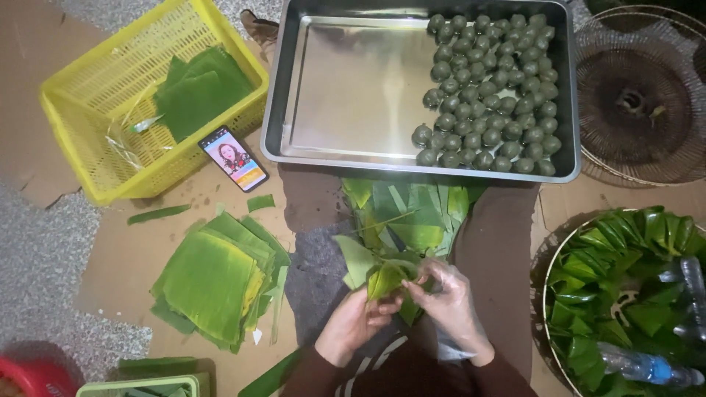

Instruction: Wrapping green rice cake dough balls in banana leaves and trimming them with scissors.

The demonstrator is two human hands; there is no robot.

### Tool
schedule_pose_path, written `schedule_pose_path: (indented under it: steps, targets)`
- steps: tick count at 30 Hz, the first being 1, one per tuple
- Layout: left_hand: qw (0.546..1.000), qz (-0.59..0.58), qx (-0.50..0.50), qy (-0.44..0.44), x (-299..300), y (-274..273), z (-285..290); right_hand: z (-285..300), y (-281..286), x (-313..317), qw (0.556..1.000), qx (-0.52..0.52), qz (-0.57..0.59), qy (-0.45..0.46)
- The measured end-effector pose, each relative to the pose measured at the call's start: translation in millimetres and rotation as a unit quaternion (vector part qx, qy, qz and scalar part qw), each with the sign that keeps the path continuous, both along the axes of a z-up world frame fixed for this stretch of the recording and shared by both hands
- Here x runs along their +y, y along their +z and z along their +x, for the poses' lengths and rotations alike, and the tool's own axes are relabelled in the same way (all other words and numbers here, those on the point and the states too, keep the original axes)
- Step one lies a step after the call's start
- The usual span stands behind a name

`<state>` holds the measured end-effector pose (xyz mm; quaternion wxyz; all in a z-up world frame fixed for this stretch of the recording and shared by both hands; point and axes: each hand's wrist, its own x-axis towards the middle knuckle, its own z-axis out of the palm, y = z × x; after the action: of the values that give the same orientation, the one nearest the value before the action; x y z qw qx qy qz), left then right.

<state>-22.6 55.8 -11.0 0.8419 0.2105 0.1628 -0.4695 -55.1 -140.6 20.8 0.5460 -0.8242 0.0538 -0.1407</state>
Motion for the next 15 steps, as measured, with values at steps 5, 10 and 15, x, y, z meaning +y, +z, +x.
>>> schedule_pose_path:
  steps: [5, 10, 15]
  targets:
    - [0.996, 0.025, 0.077, 0.027, 5, -11, -10, 0, 26, 16, 0.985, -0.073, -0.157, -0.008]
    - [0.988, 0.010, 0.120, 0.101, 12, -40, -12, -2, 25, 22, 0.978, -0.108, -0.170, 0.050]
    - [0.905, 0.345, -0.245, 0.046, -15, 25, -3, 7, 5, 10, 0.961, 0.178, 0.202, 0.057]
